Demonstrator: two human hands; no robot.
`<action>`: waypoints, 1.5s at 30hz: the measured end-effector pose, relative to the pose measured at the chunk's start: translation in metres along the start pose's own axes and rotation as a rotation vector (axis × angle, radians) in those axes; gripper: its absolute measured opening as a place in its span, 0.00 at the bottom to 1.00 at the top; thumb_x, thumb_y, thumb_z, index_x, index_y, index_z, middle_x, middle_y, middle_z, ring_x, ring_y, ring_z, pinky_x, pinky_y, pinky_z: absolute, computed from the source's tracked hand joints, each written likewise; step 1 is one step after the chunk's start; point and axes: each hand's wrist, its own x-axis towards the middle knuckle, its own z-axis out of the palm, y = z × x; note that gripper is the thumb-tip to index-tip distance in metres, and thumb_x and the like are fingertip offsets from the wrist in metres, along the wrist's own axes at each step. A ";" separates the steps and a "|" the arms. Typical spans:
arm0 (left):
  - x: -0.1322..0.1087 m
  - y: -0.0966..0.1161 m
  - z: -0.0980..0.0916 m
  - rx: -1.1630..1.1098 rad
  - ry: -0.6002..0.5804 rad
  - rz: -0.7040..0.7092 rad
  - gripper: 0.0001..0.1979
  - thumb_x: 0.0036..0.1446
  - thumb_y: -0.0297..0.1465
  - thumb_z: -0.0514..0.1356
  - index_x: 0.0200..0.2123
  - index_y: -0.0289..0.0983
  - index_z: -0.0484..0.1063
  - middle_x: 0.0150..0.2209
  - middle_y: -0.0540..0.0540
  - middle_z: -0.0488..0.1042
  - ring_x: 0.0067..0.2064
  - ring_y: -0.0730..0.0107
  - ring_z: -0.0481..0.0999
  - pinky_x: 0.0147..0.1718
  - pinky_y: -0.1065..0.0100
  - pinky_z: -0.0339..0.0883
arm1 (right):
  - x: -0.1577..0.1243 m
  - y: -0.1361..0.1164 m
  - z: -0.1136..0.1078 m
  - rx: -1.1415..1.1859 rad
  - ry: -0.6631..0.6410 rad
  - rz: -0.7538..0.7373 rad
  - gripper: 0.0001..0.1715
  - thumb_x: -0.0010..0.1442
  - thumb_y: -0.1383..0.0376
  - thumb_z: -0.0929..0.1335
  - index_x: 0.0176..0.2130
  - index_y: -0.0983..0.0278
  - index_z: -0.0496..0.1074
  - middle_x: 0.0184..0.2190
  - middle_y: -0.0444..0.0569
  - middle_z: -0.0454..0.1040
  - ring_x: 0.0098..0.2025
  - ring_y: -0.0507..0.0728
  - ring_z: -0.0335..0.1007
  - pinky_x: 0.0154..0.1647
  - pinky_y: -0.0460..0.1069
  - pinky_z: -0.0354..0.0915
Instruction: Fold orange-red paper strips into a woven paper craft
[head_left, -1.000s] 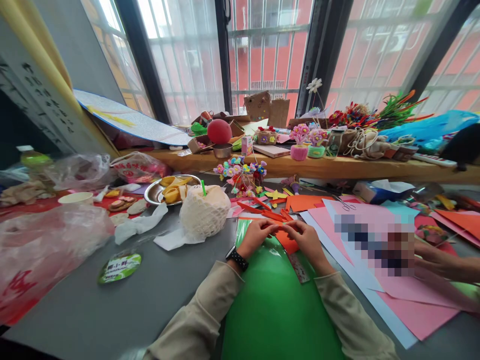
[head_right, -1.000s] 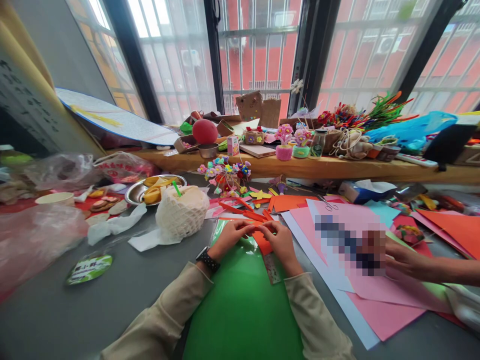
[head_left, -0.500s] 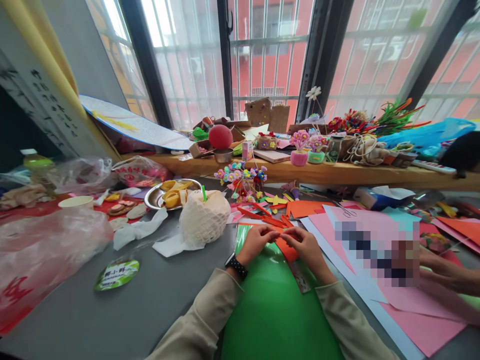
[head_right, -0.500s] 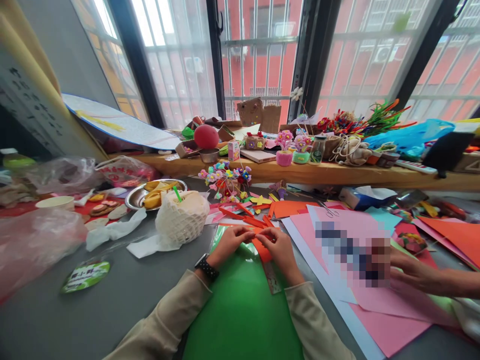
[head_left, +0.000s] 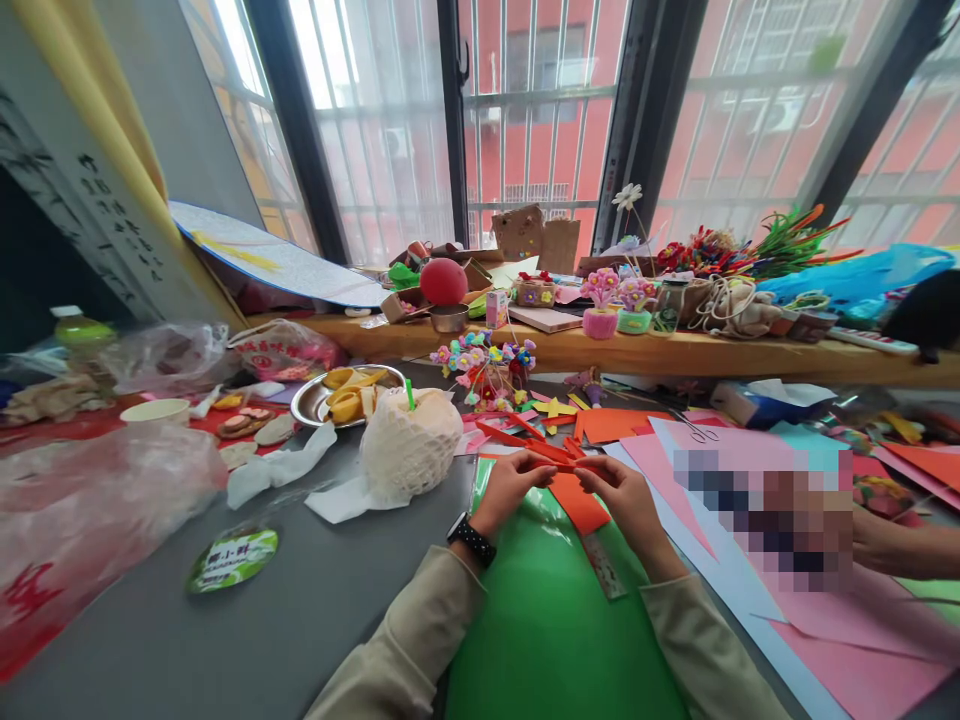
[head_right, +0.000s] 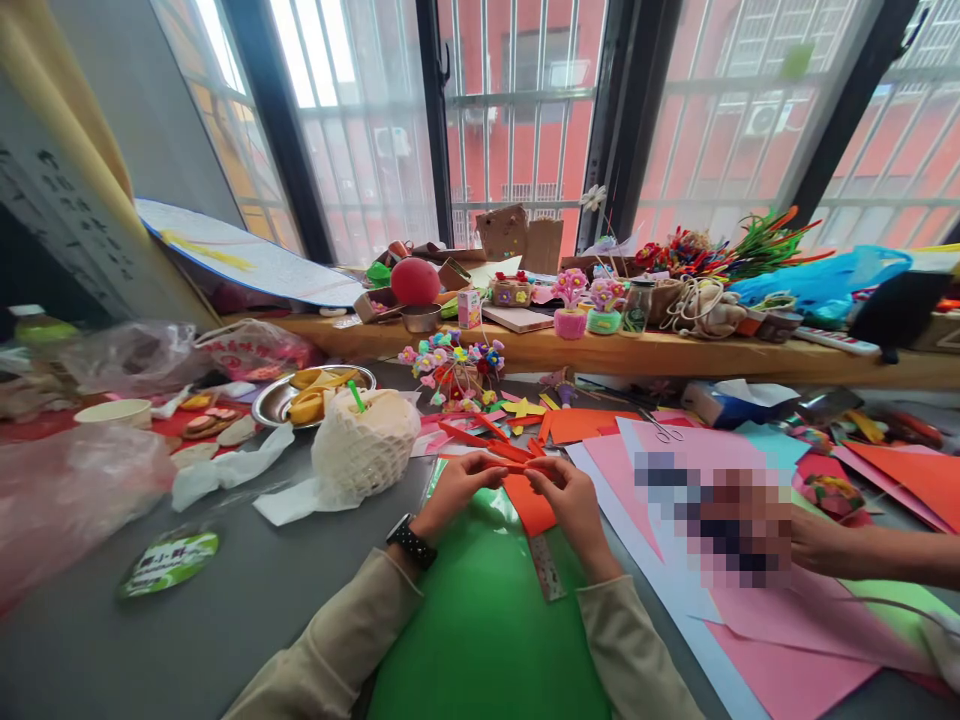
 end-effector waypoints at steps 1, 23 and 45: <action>0.000 0.000 0.000 -0.031 0.000 -0.009 0.13 0.37 0.34 0.60 0.26 0.31 0.70 0.22 0.48 0.69 0.24 0.76 0.68 0.26 0.73 0.62 | 0.000 0.000 0.000 0.015 0.002 0.005 0.14 0.44 0.59 0.66 0.30 0.67 0.68 0.22 0.45 0.69 0.24 0.51 0.65 0.27 0.45 0.61; -0.001 0.007 0.002 -0.139 0.093 -0.030 0.14 0.36 0.36 0.61 0.25 0.31 0.71 0.23 0.46 0.72 0.25 0.74 0.70 0.29 0.71 0.64 | 0.002 0.004 -0.001 0.041 0.089 0.080 0.15 0.40 0.56 0.67 0.24 0.67 0.69 0.16 0.44 0.68 0.19 0.50 0.64 0.22 0.45 0.61; 0.005 0.006 -0.010 0.176 0.157 0.094 0.14 0.41 0.39 0.56 0.22 0.32 0.70 0.20 0.47 0.71 0.22 0.74 0.69 0.23 0.74 0.62 | 0.002 0.006 0.000 0.010 0.116 0.030 0.17 0.43 0.55 0.65 0.27 0.67 0.69 0.19 0.45 0.68 0.20 0.50 0.63 0.22 0.45 0.62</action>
